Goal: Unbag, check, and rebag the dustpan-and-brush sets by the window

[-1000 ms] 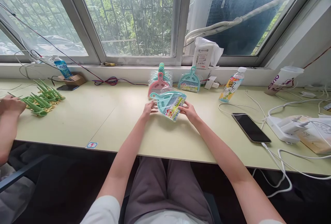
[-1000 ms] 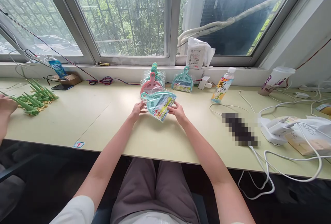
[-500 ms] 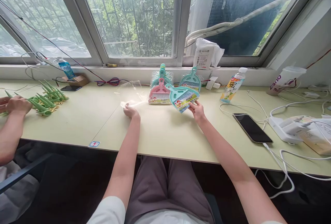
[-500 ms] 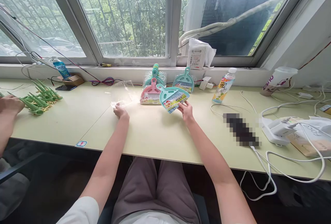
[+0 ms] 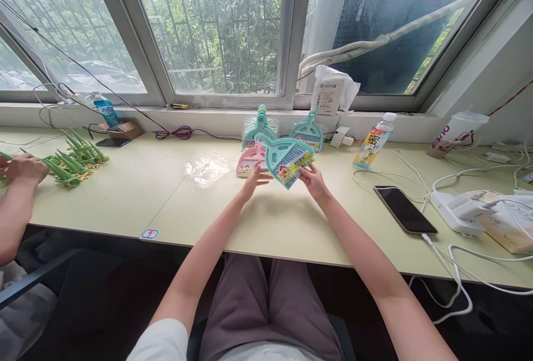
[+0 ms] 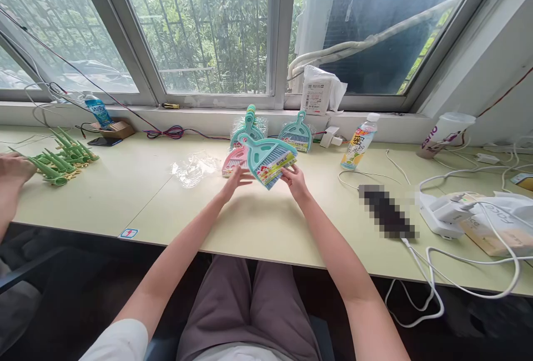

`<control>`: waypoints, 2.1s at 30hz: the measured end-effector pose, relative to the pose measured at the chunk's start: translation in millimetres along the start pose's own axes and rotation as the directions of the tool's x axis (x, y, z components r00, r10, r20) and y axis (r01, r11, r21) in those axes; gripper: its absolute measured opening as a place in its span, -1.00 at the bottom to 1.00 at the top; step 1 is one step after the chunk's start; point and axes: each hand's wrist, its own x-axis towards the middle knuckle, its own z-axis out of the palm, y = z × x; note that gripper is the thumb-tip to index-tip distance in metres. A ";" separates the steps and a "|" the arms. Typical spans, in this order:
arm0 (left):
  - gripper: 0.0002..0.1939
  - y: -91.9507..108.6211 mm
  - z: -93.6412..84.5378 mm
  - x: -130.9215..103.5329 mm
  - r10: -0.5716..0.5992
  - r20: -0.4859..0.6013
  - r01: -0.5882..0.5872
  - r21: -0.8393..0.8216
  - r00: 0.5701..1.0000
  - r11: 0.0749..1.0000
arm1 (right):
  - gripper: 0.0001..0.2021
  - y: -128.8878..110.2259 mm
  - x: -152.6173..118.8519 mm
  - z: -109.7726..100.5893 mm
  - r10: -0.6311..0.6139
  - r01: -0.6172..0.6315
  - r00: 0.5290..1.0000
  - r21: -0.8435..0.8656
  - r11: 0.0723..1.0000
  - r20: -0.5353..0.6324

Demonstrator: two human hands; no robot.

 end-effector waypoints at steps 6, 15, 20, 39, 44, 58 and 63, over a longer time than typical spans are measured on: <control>-0.50 -12.3 8.5 -0.1 -0.139 0.090 0.148 -0.106 0.986 0.983 | -0.91 -0.8 0.4 4.9 0.350 -0.348 0.936 -0.164 0.923 -0.018; -0.63 -21.5 1.6 5.1 -0.157 -0.053 0.156 -0.023 0.986 0.987 | -0.53 -22.9 12.0 -50.2 0.055 -0.117 0.821 -0.074 0.990 -0.568; -0.54 -27.0 9.8 1.0 -0.153 0.036 0.150 0.075 0.988 0.986 | -0.43 -21.3 10.6 -50.8 -0.012 -0.224 0.806 -0.323 0.919 -0.592; -0.58 -41.9 56.7 20.7 0.022 0.227 -0.091 0.300 0.974 0.950 | -0.60 -0.1 -23.8 -1.1 -0.255 -0.092 0.964 -0.995 -0.046 -0.077; -0.56 -33.7 53.3 14.5 0.110 0.266 -0.184 0.271 0.958 0.945 | -0.62 -2.4 -20.0 -0.4 -0.304 -0.163 0.936 -0.983 0.082 -0.180; -0.50 1.0 55.9 0.9 0.249 0.257 -0.332 0.365 0.934 0.870 | -0.55 -25.2 -25.2 9.4 -0.390 -0.105 0.901 -0.968 0.227 -0.189; -0.52 -2.8 52.8 3.1 0.184 0.188 -0.248 0.424 0.965 0.871 | -0.54 -27.0 -29.1 15.1 -0.383 -0.090 0.910 -0.978 0.189 -0.157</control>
